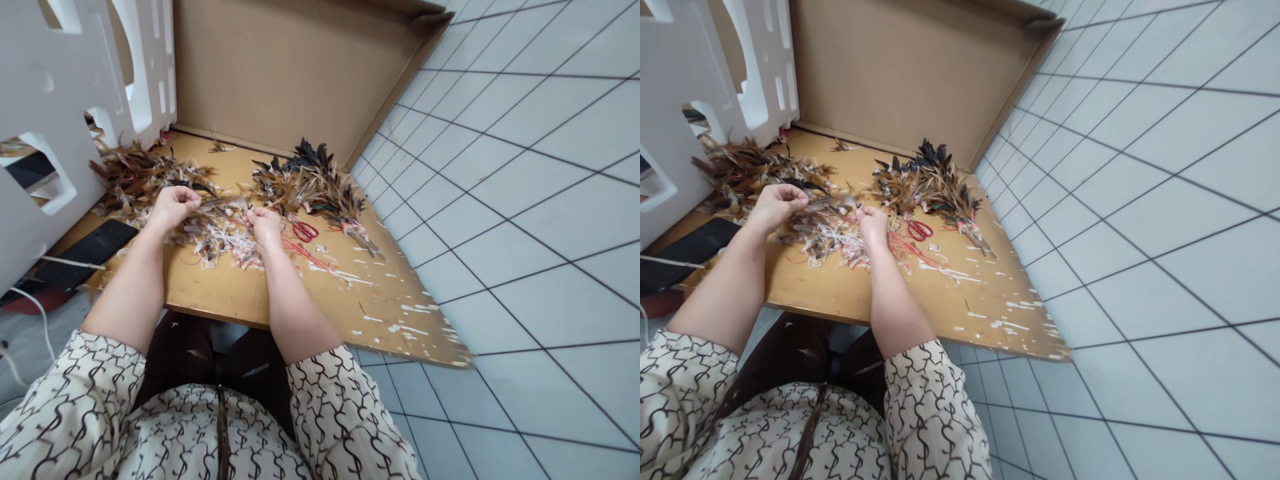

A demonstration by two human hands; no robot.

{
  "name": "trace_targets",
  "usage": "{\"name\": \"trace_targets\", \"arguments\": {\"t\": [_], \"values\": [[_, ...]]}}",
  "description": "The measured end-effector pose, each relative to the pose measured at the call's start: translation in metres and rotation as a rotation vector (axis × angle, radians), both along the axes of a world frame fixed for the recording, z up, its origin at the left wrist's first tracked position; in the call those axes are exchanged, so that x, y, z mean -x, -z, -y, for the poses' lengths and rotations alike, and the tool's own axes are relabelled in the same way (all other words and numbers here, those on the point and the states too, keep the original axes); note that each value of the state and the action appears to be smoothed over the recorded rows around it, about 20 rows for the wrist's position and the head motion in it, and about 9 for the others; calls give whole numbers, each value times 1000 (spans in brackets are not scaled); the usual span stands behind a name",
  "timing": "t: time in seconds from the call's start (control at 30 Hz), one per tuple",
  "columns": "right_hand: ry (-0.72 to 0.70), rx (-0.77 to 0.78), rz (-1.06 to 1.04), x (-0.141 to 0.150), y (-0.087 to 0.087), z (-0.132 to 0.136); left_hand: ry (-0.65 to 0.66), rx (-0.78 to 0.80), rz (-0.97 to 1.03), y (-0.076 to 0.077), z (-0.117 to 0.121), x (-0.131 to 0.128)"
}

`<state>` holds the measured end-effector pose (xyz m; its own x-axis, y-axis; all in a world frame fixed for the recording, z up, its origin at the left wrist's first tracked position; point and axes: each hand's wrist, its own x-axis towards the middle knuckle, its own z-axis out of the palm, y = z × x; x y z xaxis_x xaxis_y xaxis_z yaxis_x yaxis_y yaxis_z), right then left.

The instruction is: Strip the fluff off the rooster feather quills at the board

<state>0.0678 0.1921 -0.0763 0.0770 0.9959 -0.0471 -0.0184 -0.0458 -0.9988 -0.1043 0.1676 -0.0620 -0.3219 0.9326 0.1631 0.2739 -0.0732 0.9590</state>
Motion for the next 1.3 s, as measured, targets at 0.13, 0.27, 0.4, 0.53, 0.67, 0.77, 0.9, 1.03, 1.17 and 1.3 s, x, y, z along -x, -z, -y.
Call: {"name": "trace_targets", "arguments": {"t": [0.13,0.27,0.4,0.53,0.67,0.77,0.9,1.03,1.17,1.3], "values": [[14,53,-118,-2,-2,0,109,122,-50,1,2,6],[-14,49,-126,-3,2,-2,244,189,-117,6,1,11],[-54,39,-108,-4,5,-5,205,157,-166,11,-2,14],[-71,30,-76,-2,5,-3,221,146,-228,12,-3,16],[-92,24,-64,0,1,3,324,166,-340,11,-1,17],[-110,23,-61,1,-1,5,375,219,-364,11,0,17],[-168,-14,-23,1,2,4,340,167,-285,10,0,15],[-207,-80,5,4,9,1,340,88,-201,6,2,7],[-199,-206,49,8,13,2,425,81,-169,5,4,-3],[-208,-351,201,9,15,3,496,82,-173,7,4,-7]]}}
